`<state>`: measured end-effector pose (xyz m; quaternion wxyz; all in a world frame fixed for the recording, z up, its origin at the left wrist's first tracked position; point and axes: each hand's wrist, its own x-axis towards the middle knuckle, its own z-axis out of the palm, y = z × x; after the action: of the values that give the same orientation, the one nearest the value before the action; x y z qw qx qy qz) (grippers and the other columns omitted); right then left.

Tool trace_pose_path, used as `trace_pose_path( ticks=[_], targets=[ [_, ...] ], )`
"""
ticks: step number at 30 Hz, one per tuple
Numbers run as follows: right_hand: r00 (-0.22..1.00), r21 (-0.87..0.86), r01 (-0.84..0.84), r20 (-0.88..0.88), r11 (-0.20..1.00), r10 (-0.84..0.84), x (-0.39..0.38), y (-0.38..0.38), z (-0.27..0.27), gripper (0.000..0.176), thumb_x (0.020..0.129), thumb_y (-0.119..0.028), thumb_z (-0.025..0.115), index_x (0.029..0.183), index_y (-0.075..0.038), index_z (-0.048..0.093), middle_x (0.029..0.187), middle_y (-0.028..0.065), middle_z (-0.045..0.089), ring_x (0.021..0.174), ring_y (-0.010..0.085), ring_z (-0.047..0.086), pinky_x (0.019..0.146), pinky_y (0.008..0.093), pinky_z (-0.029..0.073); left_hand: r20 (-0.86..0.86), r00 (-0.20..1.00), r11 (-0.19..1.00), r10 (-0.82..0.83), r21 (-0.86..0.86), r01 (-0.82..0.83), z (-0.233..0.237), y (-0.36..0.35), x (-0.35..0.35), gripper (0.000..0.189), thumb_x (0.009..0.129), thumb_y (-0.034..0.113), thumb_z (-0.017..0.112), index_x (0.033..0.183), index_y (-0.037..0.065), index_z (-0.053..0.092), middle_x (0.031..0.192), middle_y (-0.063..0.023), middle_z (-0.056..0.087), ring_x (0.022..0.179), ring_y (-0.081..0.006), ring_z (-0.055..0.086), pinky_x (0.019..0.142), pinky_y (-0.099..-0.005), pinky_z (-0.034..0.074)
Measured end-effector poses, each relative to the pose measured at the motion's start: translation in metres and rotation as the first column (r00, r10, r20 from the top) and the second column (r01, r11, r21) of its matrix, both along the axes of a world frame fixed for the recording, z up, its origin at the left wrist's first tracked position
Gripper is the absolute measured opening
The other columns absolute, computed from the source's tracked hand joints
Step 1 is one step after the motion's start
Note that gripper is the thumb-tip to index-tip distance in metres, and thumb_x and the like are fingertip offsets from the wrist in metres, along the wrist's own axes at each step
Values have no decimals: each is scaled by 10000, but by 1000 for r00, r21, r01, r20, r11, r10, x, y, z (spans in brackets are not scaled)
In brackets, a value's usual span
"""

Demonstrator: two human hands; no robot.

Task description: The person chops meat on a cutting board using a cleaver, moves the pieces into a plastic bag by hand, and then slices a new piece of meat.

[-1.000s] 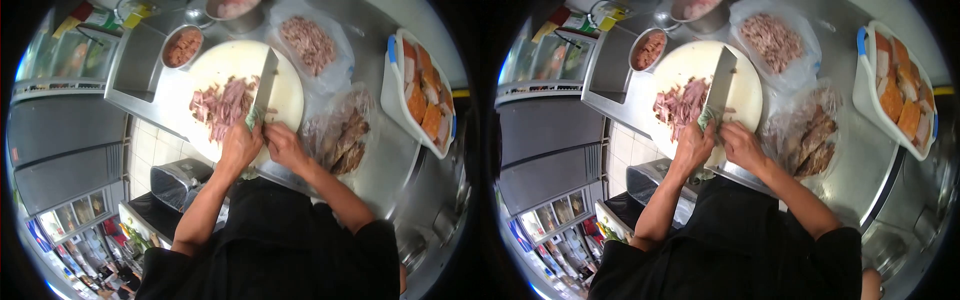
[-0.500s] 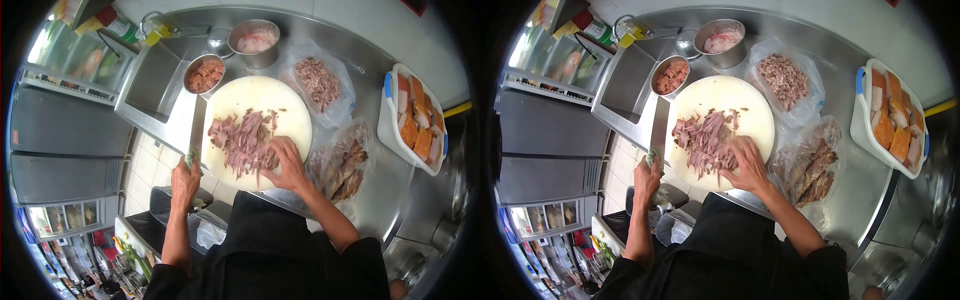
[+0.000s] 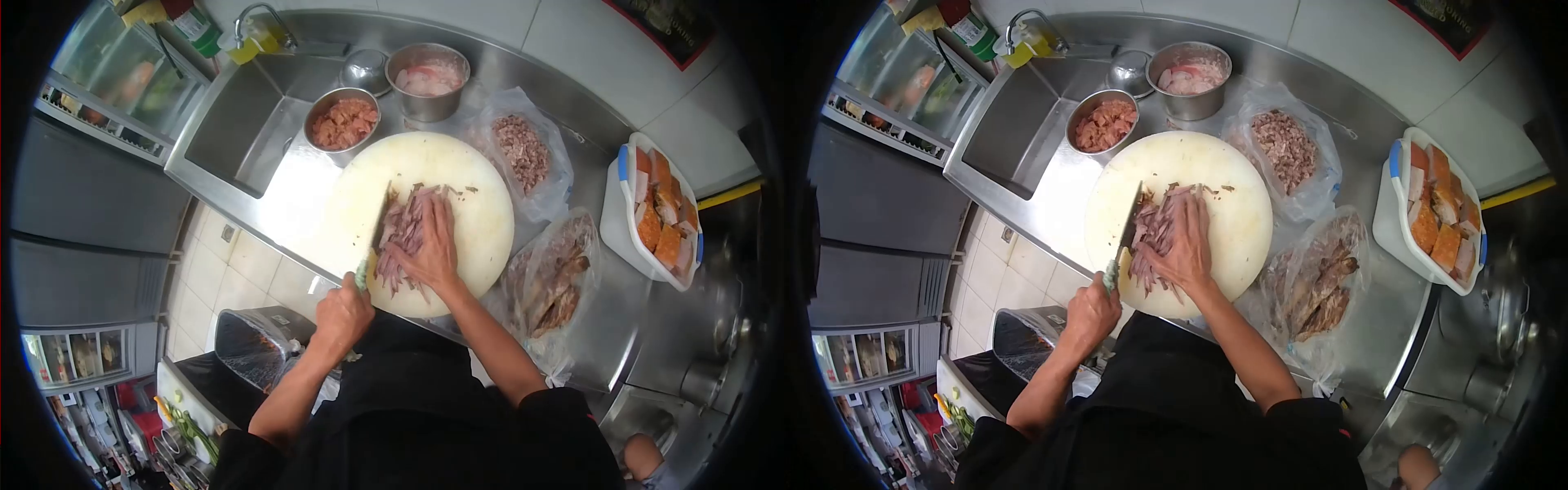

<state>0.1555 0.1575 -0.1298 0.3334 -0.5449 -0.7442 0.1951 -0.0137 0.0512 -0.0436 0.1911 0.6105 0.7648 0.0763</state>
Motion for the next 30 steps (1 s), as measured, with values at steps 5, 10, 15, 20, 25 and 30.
trace_pose_path(
  ticks=[5, 10, 15, 20, 25, 30],
  targets=[
    [993, 35, 34, -116, 999, -30, -9, -3, 0, 974, 712, -231, 778, 1522, 37, 309, 1566, 317, 275, 1448, 507, 269, 1190, 533, 283, 81, 980, 983, -181, -15, 182, -5, 7, -5, 272, 866, 170, 645, 1000, -36, 527, 752, -323, 660, 708, -499, 672, 656, -575, 555],
    [951, -47, 209, -223, 977, -215, -21, -20, 3, 963, 699, -157, 748, 1520, 43, 286, 1544, 317, 299, 1438, 495, 291, 1191, 513, 284, 113, 939, 941, -323, -62, 332, -1, 27, -19, 313, 862, 190, 656, 1068, -16, 539, 775, -319, 667, 723, -493, 676, 671, -567, 559],
    [858, 17, 431, -316, 902, -404, -43, -25, 0, 1007, 721, -155, 698, 1546, 58, 160, 1568, 344, 180, 1437, 535, 221, 1199, 565, 221, 25, 813, 810, -581, -78, 581, -3, 69, -50, 320, 865, 220, 664, 1106, 37, 561, 790, -285, 676, 762, -461, 685, 719, -542, 562],
    [733, 17, 634, -334, 773, -593, -78, -19, -17, 1026, 764, -144, 681, 1555, 81, 66, 1565, 367, 107, 1444, 553, 153, 1203, 588, 167, -50, 606, 608, -794, -104, 787, 2, 127, -75, 364, 835, 215, 701, 1139, 47, 590, 797, -230, 696, 782, -423, 697, 713, -523, 562],
    [602, -66, 681, -518, 730, -608, -100, -16, -11, 910, 899, -197, 689, 1566, 29, 112, 1596, 325, 82, 1483, 479, 122, 1217, 542, 131, -235, 425, 456, -874, -96, 885, 12, 185, -88, 345, 812, 228, 722, 1118, 101, 622, 710, -180, 691, 717, -379, 709, 670, -481, 558],
    [701, 23, 662, -374, 749, -608, -35, -41, -5, 297, 918, -227, 664, 1162, -64, 614, 1224, 130, 572, 1235, 349, 446, 1082, 505, 295, -320, 418, 458, -851, -60, 887, 22, 192, -89, 313, 822, 239, 712, 1098, 108, 640, 673, -150, 680, 671, -352, 700, 640, -472, 539]
  ],
)
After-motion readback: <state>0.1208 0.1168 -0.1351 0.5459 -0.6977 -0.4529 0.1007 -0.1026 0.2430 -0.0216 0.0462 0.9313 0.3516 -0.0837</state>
